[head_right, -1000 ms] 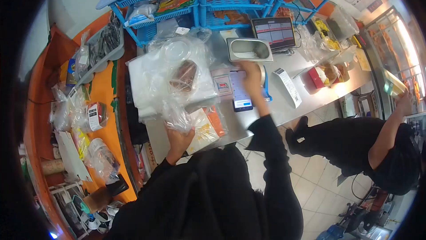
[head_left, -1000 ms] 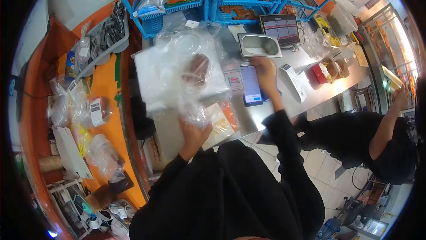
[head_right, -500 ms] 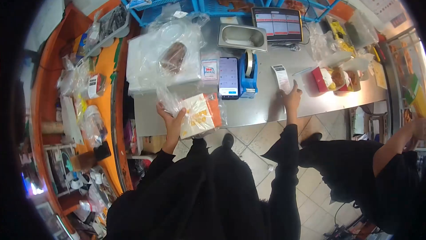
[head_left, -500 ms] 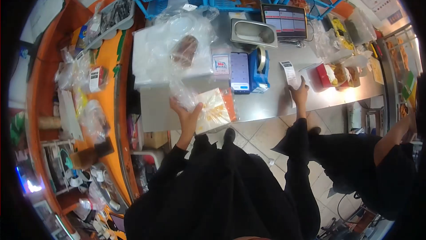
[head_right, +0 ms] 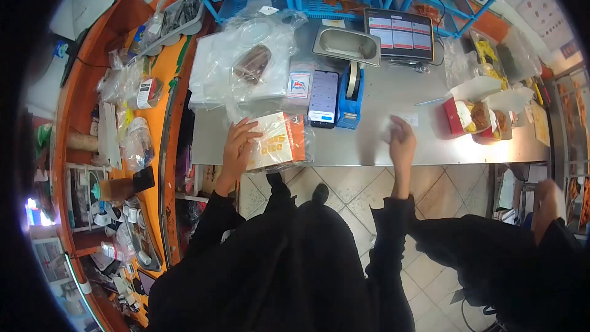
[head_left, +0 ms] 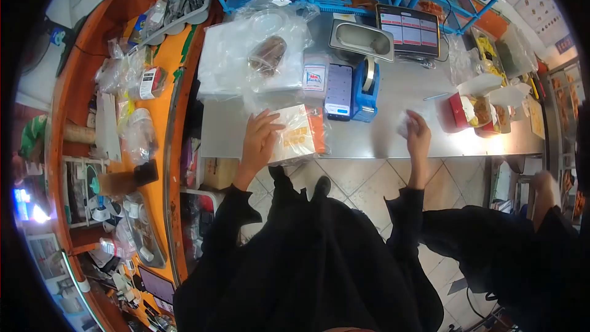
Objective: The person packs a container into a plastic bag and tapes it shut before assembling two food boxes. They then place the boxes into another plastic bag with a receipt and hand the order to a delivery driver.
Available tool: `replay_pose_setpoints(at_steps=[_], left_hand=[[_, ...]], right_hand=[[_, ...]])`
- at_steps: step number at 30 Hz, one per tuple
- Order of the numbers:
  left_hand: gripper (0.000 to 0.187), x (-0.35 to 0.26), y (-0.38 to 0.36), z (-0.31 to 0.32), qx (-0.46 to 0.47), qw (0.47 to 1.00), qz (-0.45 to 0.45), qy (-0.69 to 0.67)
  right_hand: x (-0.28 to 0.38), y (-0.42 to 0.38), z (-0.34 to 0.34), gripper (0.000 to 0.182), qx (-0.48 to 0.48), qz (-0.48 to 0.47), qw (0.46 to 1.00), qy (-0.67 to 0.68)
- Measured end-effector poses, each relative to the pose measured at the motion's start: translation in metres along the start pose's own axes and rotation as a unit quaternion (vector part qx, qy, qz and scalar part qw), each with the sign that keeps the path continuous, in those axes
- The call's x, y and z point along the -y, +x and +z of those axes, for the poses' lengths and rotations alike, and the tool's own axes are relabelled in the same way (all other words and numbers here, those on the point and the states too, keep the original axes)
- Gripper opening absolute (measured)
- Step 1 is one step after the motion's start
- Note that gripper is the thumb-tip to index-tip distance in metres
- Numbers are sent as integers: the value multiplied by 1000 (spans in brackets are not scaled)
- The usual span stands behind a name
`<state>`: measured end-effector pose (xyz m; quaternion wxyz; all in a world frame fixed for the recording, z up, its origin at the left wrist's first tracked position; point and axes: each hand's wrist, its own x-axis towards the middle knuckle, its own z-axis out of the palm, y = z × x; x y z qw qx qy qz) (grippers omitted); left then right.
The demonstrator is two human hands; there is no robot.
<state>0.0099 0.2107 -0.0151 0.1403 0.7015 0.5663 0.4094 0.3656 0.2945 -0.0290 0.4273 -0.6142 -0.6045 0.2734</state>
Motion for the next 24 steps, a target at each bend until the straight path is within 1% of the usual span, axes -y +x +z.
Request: replay_pose_setpoints(at_steps=[1, 2, 3, 4, 5, 6, 7, 8, 9, 10, 11, 12, 14, 15, 16, 17, 18, 19, 20, 21, 22, 23, 24], left_hand=[[22, -1, -1, -2, -3, 999, -8, -42], [22, -13, 2, -5, -3, 999, -10, -40], [23, -35, 9, -6, -111, 992, -6, -60], [24, -53, 15, -7, -220, 972, -1, -80], [24, -63, 17, -8, -222, 972, -1, -81], [25, -71, 17, -10, -90, 991, 75, 65], [27, -75, 17, -9, 45, 966, 145, 209], [27, -67, 16, -1, 41, 967, 141, 209], [28, -53, 12, 13, 83, 960, 133, 233], [30, -44, 8, 19, 128, 951, 123, 255], [30, -43, 7, 18, 129, 951, 120, 254], [31, -42, 6, 18, 141, 953, 126, 238], [30, -46, 7, 16, 155, 956, 126, 215], [30, -46, 7, 16, 155, 956, 128, 214], [31, -45, 8, 15, 157, 958, 129, 203], [31, -44, 9, 15, 160, 960, 131, 192], [31, -43, 9, 15, 160, 960, 131, 191], [34, -41, 8, 16, 150, 959, 136, 198], [37, -39, 7, 16, 139, 958, 141, 206], [37, -36, 5, 18, 139, 959, 141, 204], [40, -33, 3, 19, 126, 966, 129, 187], [44, -30, 2, 19, 112, 972, 116, 170], [46, -33, 5, 17, 121, 985, 44, 114]], right_hand=[[45, -10, 5, 36, 64, 18, 992, 109], [84, -21, 15, 38, 126, 37, 968, 215], [105, -29, 31, 44, 187, -95, 958, 196], [116, -39, 52, 46, 215, -150, 951, 163], [121, -48, 70, 49, 243, -205, 939, 130], [121, -55, 82, 51, 306, -146, 933, 120], [120, -61, 88, 54, 367, -86, 920, 109], [119, -63, 84, 53, 402, -53, 908, 106], [96, -58, 90, 49, 278, -154, 945, 80], [67, -51, 96, 45, 145, -248, 956, 52], [54, -39, 91, 39, 45, -130, 991, 0], [43, -22, 87, 34, -52, -90, 994, -43], [16, 5, 90, 33, -26, -10, 995, -91], [16, 18, 89, 33, -28, -10, 995, -92], [18, 29, 88, 34, 73, 128, 989, -9], [20, 35, 87, 36, 172, 260, 947, 74], [22, 37, 86, 34, 161, 302, 936, 88], [18, 34, 85, 34, 161, 304, 935, 87], [11, 26, 82, 31, 117, 275, 928, 224], [6, 18, 81, 30, 71, 238, 901, 356], [3, 5, 78, 30, 73, 239, 901, 355], [0, -12, 74, 27, 93, 212, 921, 313], [-4, -24, 73, 24, 113, 186, 938, 270]])
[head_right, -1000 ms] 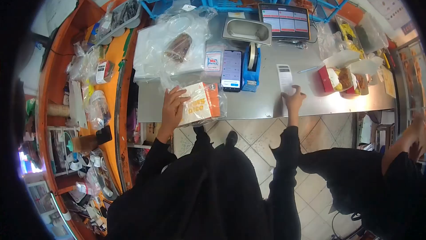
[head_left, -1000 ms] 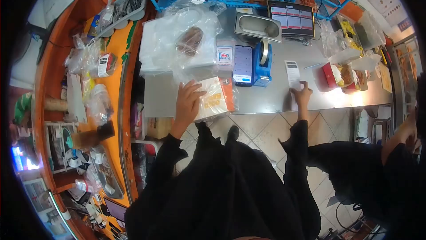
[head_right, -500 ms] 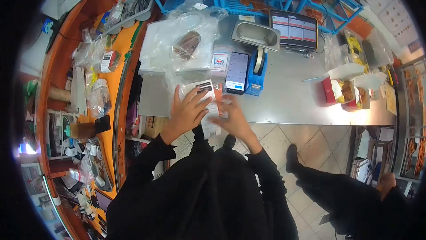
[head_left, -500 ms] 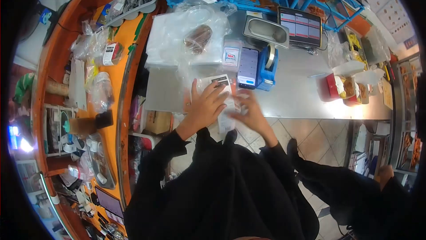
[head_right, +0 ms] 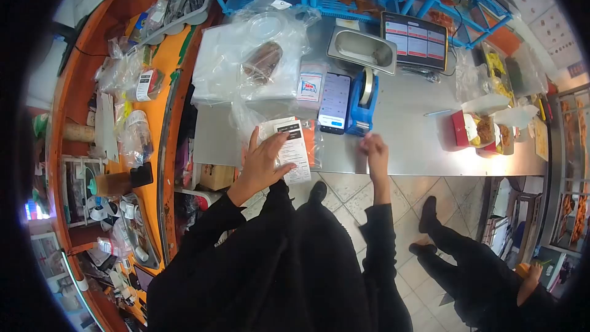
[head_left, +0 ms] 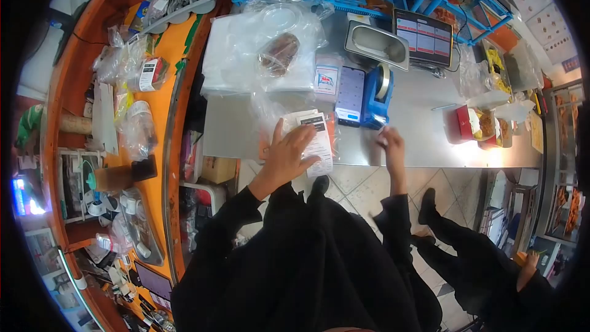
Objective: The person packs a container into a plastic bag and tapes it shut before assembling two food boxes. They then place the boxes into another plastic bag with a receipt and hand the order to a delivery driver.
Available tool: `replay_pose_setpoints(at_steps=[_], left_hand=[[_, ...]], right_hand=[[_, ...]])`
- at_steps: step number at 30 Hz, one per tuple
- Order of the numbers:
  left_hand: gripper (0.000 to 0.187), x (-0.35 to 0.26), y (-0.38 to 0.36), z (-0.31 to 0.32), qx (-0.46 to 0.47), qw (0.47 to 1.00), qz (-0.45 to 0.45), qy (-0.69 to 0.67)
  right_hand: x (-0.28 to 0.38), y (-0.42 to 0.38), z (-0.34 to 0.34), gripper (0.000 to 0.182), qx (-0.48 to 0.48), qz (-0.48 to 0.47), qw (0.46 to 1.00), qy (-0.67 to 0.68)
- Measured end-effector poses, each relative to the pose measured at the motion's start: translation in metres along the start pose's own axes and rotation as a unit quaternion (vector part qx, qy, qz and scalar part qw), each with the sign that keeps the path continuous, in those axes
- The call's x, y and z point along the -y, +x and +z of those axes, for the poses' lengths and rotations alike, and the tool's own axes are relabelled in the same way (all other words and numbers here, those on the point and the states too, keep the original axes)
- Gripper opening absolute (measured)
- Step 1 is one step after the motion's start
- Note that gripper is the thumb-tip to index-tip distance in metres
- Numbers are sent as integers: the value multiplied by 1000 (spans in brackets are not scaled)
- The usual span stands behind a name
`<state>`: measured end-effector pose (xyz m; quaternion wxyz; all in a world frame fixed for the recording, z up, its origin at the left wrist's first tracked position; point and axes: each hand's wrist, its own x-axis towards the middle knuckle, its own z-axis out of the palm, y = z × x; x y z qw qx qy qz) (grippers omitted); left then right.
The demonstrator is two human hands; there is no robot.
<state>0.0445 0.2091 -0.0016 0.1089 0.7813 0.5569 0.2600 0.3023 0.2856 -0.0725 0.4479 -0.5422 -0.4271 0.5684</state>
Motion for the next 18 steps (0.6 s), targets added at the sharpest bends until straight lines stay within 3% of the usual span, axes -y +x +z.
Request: replay_pose_setpoints(at_steps=[1, 4, 6, 7, 9, 12, 13, 15, 16, 18], left_hand=[[46, 1, 0, -1, 3, 1000, -3, -1], [45, 5, -3, -2, -33, 996, -38, -67], [47, 5, -5, 0, 1, 997, 40, 59], [47, 4, -7, 1, -3, 998, 38, 59], [45, 5, -9, 1, 6, 996, 48, 69], [43, 3, -11, 2, 11, 997, 37, 73], [42, 3, -9, 2, 8, 996, 39, 76], [41, 2, -7, -2, 12, 997, 36, 65], [41, 3, -7, -3, 19, 998, 36, 55], [40, 6, -8, -3, 23, 998, 40, 37]], right_hand=[[-12, -3, 1, 26, 17, 51, 998, -26], [-28, 6, 2, 33, -13, 77, 995, -57], [-30, 9, 1, 33, -40, 126, 978, -161], [-27, 3, 4, 33, -37, 124, 978, -164], [-14, -10, 17, 31, 19, 44, 975, -218], [54, -20, 81, 17, 76, -138, 986, -51], [60, -15, 96, 17, 75, -137, 986, -50], [68, -6, 119, 15, 162, -245, 919, -262], [64, -2, 124, 15, 162, -246, 919, -263], [53, 4, 132, 36, 117, -322, 884, -318]])
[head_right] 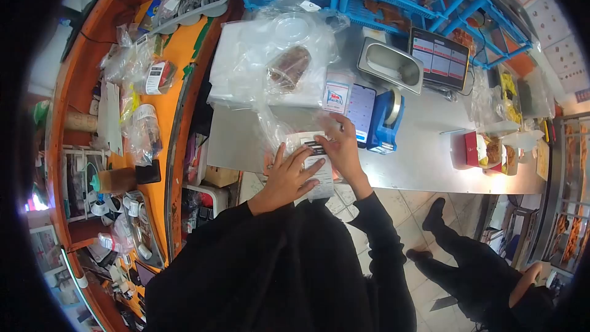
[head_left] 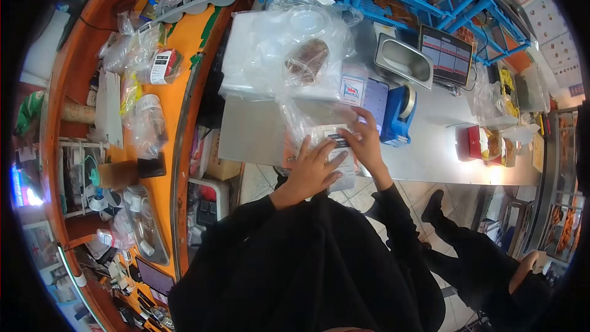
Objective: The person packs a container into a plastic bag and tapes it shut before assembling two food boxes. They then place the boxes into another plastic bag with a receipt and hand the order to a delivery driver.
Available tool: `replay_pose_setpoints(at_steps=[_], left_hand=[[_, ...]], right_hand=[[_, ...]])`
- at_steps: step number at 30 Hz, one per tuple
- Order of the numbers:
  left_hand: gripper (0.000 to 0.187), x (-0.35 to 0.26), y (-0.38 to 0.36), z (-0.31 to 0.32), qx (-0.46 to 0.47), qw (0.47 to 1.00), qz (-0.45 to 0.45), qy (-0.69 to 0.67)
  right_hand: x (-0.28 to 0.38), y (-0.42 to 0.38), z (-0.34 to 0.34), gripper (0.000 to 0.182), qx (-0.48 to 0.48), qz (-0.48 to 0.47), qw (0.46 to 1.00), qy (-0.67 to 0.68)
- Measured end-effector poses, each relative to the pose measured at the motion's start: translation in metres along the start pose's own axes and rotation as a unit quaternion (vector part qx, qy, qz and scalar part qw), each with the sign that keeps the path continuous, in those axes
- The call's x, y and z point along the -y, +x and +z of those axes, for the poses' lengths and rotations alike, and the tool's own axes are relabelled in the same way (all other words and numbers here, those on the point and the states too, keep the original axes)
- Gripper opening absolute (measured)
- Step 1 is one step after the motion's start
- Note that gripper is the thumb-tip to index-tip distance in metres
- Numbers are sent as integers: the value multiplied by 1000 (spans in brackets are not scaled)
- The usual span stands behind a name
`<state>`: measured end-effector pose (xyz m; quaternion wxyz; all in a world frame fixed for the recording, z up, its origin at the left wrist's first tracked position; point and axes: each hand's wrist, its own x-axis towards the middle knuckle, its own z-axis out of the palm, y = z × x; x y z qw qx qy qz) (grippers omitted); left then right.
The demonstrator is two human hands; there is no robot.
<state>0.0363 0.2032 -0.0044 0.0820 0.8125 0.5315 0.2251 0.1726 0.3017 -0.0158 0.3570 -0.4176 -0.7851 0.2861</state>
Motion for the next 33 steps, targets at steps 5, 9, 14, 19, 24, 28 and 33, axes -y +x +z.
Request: replay_pose_setpoints(at_steps=[5, 9, 14, 19, 24, 28, 33], left_hand=[[41, 3, -2, 4, -9, 1000, 13, -1], [40, 2, -5, 5, -8, 1000, 10, 0], [39, -15, -22, 14, -43, 995, 5, 88], [33, -24, -83, 68, -293, 955, -8, -41], [35, -37, -71, 66, -143, 931, -267, -202], [12, -41, -68, 78, -167, 928, -264, -203], [18, -47, -77, 83, -92, 831, -368, -408]], right_hand=[[-33, 18, 22, 65, 0, 233, 926, 297], [-85, 23, 36, 62, 129, 242, 952, 137], [-52, -10, -33, 33, -134, -1, 982, -131], [-108, -44, -69, 33, -155, 339, 928, -13], [-89, -28, -83, 27, -53, 451, 852, 262], [-71, -63, -74, 29, -251, 302, 842, 370], [-103, -101, -58, 34, -67, 368, 907, 191]])
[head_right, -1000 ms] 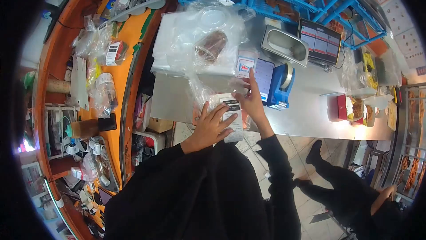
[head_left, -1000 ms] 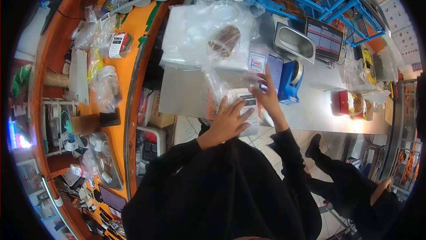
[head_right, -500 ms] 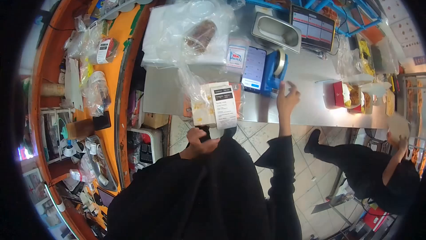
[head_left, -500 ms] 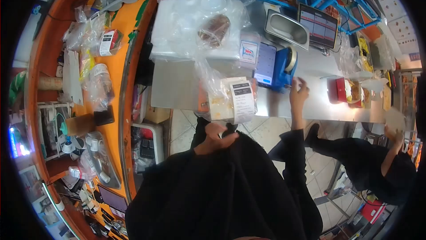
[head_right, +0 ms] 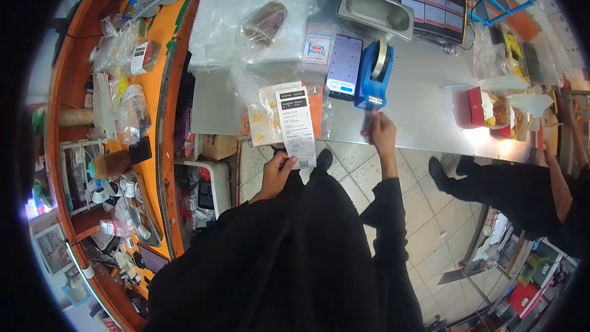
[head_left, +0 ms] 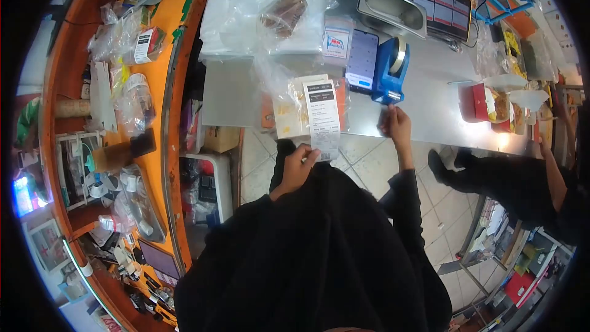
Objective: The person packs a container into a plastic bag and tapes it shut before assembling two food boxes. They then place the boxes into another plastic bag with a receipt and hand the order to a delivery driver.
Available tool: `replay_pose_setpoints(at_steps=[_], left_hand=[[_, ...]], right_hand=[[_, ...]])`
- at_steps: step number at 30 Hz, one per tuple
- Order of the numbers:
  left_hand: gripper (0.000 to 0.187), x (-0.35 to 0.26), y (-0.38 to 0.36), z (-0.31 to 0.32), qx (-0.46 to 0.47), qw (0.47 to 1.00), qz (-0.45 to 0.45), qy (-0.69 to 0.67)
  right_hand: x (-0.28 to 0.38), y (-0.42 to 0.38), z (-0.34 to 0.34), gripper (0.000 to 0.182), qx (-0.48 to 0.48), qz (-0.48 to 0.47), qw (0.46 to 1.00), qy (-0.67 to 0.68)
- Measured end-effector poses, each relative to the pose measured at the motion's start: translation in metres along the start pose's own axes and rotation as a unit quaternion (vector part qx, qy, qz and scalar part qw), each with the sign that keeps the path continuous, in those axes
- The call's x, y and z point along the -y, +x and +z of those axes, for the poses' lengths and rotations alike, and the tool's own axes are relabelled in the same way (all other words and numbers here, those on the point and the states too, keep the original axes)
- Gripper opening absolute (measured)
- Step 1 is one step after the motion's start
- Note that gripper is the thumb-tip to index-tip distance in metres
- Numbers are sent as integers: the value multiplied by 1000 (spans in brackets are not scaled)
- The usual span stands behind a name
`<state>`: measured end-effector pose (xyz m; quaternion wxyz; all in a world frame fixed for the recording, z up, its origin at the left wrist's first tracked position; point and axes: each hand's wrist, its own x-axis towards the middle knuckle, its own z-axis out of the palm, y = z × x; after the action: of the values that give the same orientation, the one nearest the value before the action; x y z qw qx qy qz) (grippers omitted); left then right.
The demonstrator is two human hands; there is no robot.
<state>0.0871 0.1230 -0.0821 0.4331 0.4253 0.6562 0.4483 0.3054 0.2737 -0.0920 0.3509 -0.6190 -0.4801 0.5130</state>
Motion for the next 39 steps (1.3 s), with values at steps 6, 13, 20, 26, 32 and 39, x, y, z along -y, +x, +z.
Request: replay_pose_setpoints(at_steps=[6, 13, 20, 26, 32, 39], left_hand=[[17, 15, 0, 5, 30, 992, -41, -118], [16, 12, -3, 7, 97, 967, -156, -176], [25, -32, -7, -7, -6, 980, 159, 118], [26, -99, 87, -53, -16, 768, 379, 516], [23, -80, 124, -56, 30, 885, 294, 359], [28, -84, 137, -94, 154, 985, 79, 12]], right_hand=[[10, -7, 4, 40, -8, 25, 996, -83], [1, -120, 50, 30, 219, -1, 975, 30], [-12, -128, 64, 47, 146, 104, 980, -87], [-17, -125, 59, 44, 151, 81, 968, -182], [-53, -119, 67, 23, 253, -102, 962, -20], [-40, -54, 106, 16, 173, -318, 907, -213]])
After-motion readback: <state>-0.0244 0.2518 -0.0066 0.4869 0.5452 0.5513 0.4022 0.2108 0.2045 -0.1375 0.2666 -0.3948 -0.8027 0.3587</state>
